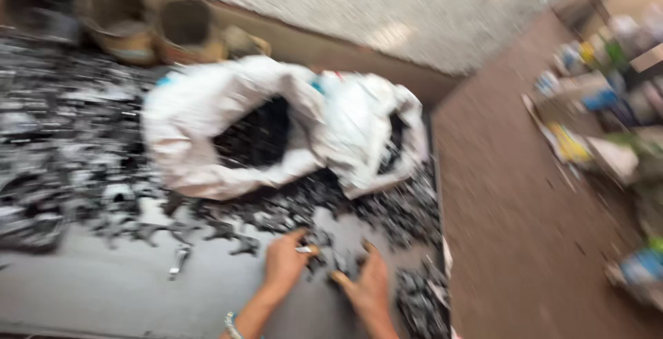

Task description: The person picks up greasy metal fork-shaped castings from a metal table, turns them over in their hands, and places them into a large woven sack alongside other castings. They repeat this handling continuously, occasionally gathering several castings in one hand before dropping them into the sack.

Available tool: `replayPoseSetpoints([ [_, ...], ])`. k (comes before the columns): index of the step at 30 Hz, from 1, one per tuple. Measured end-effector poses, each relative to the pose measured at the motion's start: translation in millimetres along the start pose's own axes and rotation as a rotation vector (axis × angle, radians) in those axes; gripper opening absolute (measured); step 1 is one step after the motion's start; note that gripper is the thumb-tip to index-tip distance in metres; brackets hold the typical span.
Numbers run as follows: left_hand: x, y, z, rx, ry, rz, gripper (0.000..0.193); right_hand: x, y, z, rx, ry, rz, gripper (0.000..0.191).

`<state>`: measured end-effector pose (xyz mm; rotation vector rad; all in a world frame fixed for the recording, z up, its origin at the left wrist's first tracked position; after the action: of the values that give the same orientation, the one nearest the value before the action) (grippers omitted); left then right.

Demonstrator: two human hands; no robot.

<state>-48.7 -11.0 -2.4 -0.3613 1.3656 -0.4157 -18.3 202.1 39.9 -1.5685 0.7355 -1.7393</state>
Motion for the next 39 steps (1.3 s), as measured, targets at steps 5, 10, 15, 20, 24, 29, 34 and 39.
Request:
replayPoseSetpoints([
  [5, -3.6, 8.0, -15.1, 0.104, -0.114, -0.039, 0.046, 5.5, 3.6, -11.7, -0.026, -0.093, 0.014, 0.066],
  [10, 10.8, 0.7, -10.8, 0.081, 0.001, 0.194, 0.044, -23.9, 4.7, -37.6, 0.053, -0.098, -0.267, 0.040],
  [15, 41.2, 26.7, 7.9, 0.254, -0.092, 0.887, 0.035, -45.4, 25.5, -59.0, 0.468, 0.095, -1.272, 0.020],
  [20, 52.0, 60.6, -1.5, 0.352, -0.280, 1.609, 0.050, -2.2, 16.9, -81.5, 0.383, -0.330, -0.620, 0.021],
  [24, 73.4, 60.1, -1.4, 0.234, -0.371, 1.709, 0.051, 28.7, 4.0, -92.2, 0.074, -0.582, 0.046, 0.047],
  [29, 92.2, 53.8, 17.5, 0.250, -0.315, 1.775, 0.047, 2.7, 5.6, -98.5, 0.186, -0.373, -0.083, 0.038],
  [34, 68.6, 48.1, 13.1, 0.280, -0.319, 1.756, 0.055, -13.7, 6.3, -95.3, 0.301, -0.241, -0.698, 0.027],
  [39, 50.2, 45.7, 4.0, 0.247, -0.380, 1.800, 0.057, 30.4, 9.7, -96.2, 0.375, -0.520, -0.475, 0.030],
])
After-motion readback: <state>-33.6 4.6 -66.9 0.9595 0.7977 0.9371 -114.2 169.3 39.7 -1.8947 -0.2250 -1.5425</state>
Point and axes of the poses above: each hand's wrist, its own z-axis away from the middle knuckle, its own y-axis out of the palm, x = y × z, the point moved 5 cm from there along -z, towards the middle knuckle, and after that the axes turned 14 degrees about x, right-handed, at the moved point
